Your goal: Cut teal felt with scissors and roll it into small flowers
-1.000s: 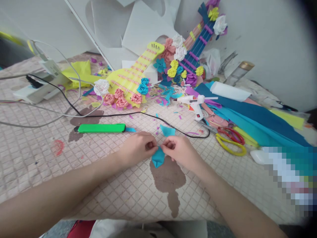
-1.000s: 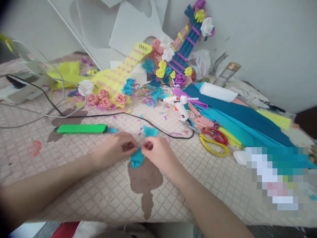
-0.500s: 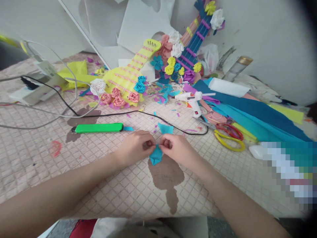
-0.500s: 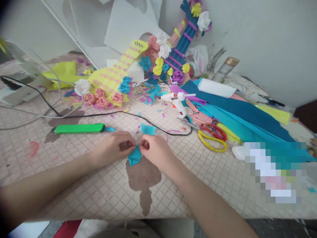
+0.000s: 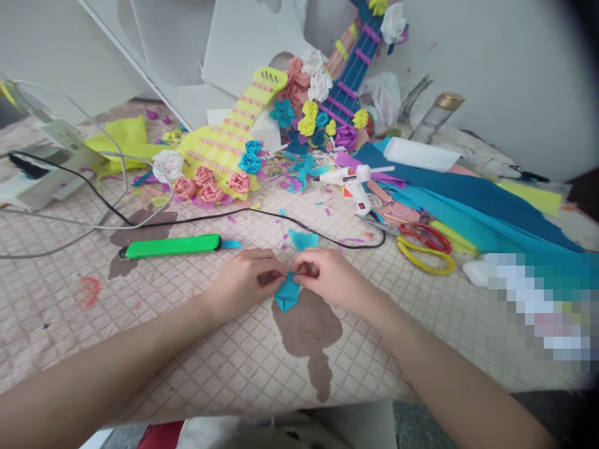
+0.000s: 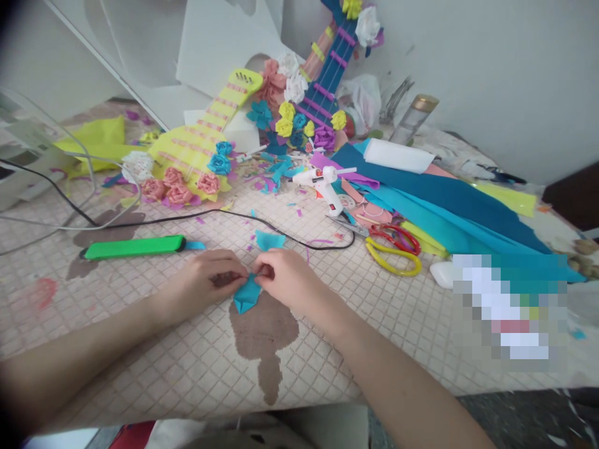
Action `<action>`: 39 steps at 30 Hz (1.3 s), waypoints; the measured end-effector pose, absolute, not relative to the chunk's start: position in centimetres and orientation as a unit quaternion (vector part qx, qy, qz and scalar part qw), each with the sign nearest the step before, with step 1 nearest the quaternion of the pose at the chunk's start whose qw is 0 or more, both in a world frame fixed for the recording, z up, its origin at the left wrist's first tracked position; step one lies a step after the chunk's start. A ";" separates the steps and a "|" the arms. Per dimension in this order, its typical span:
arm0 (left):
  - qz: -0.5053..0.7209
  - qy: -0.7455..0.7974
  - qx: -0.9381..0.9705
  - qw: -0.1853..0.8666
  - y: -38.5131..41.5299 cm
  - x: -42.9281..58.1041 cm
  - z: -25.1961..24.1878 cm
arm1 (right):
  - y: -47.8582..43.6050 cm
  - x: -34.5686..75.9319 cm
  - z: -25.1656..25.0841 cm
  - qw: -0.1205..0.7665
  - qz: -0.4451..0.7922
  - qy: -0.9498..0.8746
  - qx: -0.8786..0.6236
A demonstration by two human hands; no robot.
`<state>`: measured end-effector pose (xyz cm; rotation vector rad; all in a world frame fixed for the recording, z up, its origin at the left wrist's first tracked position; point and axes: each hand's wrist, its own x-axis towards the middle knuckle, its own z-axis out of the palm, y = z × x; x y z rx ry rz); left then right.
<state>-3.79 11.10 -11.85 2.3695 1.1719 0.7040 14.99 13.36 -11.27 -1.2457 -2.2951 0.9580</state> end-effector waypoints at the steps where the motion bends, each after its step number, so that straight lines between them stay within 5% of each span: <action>1: 0.250 0.419 0.849 0.203 11.1 -3.8 -11.9 | 13.4 15.0 -11.3 0.179 0.340 -0.811 -0.441; 39: 0.260 0.359 0.872 0.205 11.4 -4.5 -11.9 | 13.5 15.1 -11.0 0.180 0.350 -0.812 -0.430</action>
